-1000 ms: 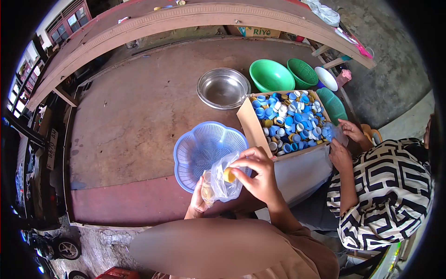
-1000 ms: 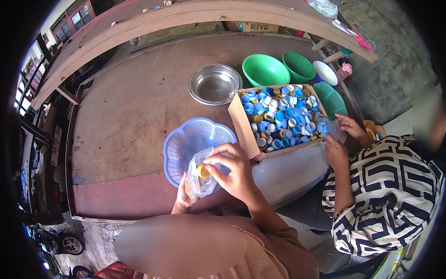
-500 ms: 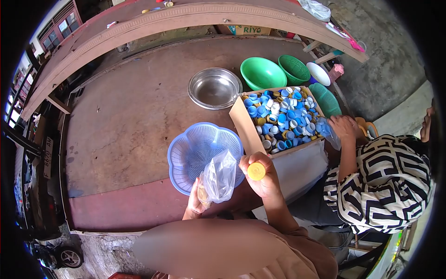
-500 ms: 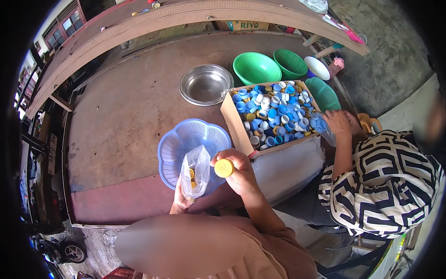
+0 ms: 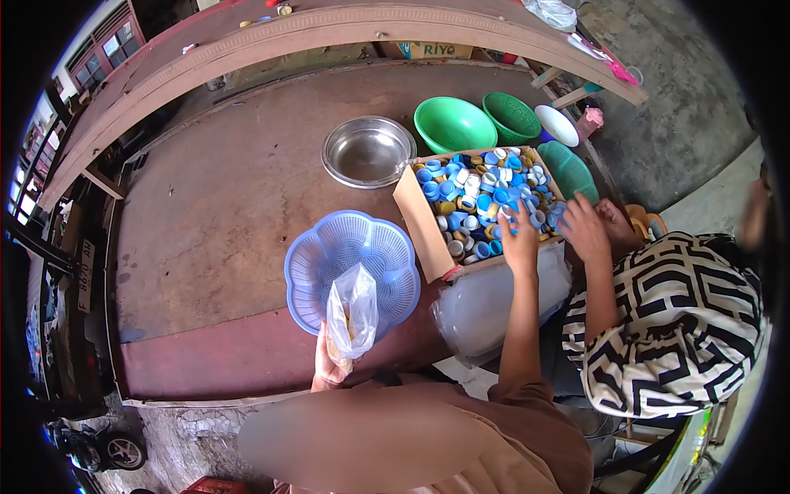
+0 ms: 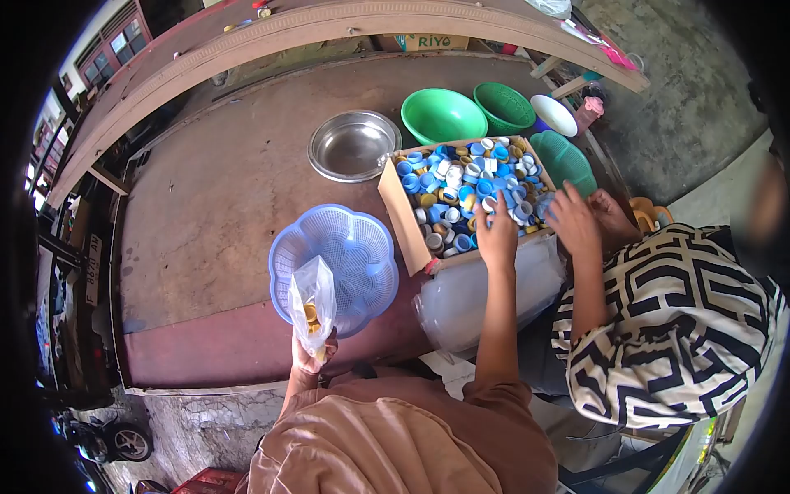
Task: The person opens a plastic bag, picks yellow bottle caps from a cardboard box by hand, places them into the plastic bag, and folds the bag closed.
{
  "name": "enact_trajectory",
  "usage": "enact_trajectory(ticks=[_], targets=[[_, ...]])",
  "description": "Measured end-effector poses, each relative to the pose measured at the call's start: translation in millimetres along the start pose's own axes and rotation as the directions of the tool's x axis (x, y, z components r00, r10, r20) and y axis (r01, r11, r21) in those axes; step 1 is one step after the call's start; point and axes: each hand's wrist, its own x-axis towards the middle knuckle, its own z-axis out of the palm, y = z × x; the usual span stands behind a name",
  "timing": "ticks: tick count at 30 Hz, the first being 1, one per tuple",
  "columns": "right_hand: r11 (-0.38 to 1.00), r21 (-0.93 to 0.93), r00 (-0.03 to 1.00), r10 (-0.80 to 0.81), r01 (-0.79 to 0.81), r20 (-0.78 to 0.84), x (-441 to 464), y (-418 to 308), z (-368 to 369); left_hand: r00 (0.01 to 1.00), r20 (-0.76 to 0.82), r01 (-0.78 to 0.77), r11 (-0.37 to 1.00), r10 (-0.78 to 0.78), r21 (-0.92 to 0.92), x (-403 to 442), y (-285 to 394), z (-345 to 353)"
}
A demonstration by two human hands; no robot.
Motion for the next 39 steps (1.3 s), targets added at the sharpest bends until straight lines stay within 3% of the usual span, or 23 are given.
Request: enact_trajectory(ticks=[1, 3, 4, 7, 8, 11, 14, 17, 21, 24, 27, 28, 30, 31, 32, 33, 35, 36, 39], targets=[[0.934, -0.305, 0.976, -0.211, 0.185, -0.056, 0, 17, 7, 1.000, -0.017, 0.006, 1.000, -0.006, -0.003, -1, 0, -1], [0.906, -0.266, 0.943, -0.328, 0.329, 0.053, -2, 38, 11, 1.000, 0.009, 0.021, 1.000, -0.021, -0.005, -4, -2, -2], [0.913, -0.212, 0.932, -0.312, 0.348, 0.185, -3, 42, 12, 1.000, 0.010, 0.019, 1.000, -0.019, -0.004, -5, -3, 0], [0.881, -0.310, 0.907, -0.249, 0.358, 0.339, -9, 36, 14, 1.000, 0.019, 0.019, 1.000, -0.019, -0.022, -6, -4, 5], [0.949, -0.236, 0.899, -0.092, 0.209, 0.428, -5, 37, 18, 1.000, 0.023, 0.021, 0.999, -0.021, -0.033, -5, -4, 7], [0.865, -0.378, 0.900, -0.167, 0.330, 0.403, -10, 20, 14, 0.999, 0.049, -0.009, 1.000, 0.009, -0.001, -6, -1, 6], [0.964, -0.072, 0.833, -0.181, 0.255, 0.523, 6, 41, 19, 0.997, 0.054, -0.043, 0.995, 0.048, -0.088, -5, 3, 10], [0.992, 0.098, 0.887, -0.120, 0.085, 0.446, 20, 42, 15, 0.993, 0.099, -0.056, 0.991, 0.069, -0.121, -6, 8, 9], [0.974, 0.188, 0.966, -0.163, 0.125, 0.202, 29, 41, 12, 0.984, -0.104, -0.156, 0.982, 0.145, -0.110, -2, 6, 24], [0.981, 0.125, 0.987, -0.157, 0.151, 0.038, 36, 45, 11, 0.994, 0.060, -0.088, 0.987, 0.096, -0.134, -3, 8, 8], [0.991, 0.064, 0.990, -0.113, 0.118, -0.079, 40, 37, 8, 0.993, 0.087, -0.069, 0.990, 0.080, -0.122, 1, 9, 6], [0.896, -0.077, 0.875, -0.443, 0.436, -0.195, 43, 33, 7, 0.995, 0.048, -0.080, 0.991, 0.086, -0.110, 1, 8, 7], [0.859, -0.195, 0.875, -0.483, 0.474, 0.001, 32, 21, 0, 0.994, -0.026, -0.105, 0.991, 0.103, -0.084, 1, 6, 11], [0.830, -0.245, 0.865, -0.492, 0.501, 0.100, 27, 18, -3, 0.995, 0.025, -0.089, 0.993, 0.091, -0.082, 3, 5, 9], [0.930, -0.129, 0.913, -0.298, 0.343, 0.279, 23, 29, 5, 0.994, 0.075, -0.075, 0.994, 0.081, -0.079, 5, 4, 6], [0.976, -0.150, 0.915, -0.087, 0.158, 0.395, 14, 18, 5, 0.990, 0.122, -0.061, 0.995, 0.069, -0.074, 5, 4, 5], [0.904, -0.399, 0.863, 0.078, 0.150, 0.500, 4, 22, 11, 0.996, 0.033, -0.083, 0.990, 0.087, -0.110, 5, 2, 6], [0.919, -0.373, 0.882, 0.067, 0.128, 0.467, 1, 25, 12, 0.996, -0.011, -0.094, 0.987, 0.093, -0.128, 5, 0, 6], [0.974, -0.213, 0.938, 0.000, 0.079, 0.346, 0, 34, 18, 0.996, 0.055, -0.070, 0.994, 0.075, -0.079, 5, 0, 4]])
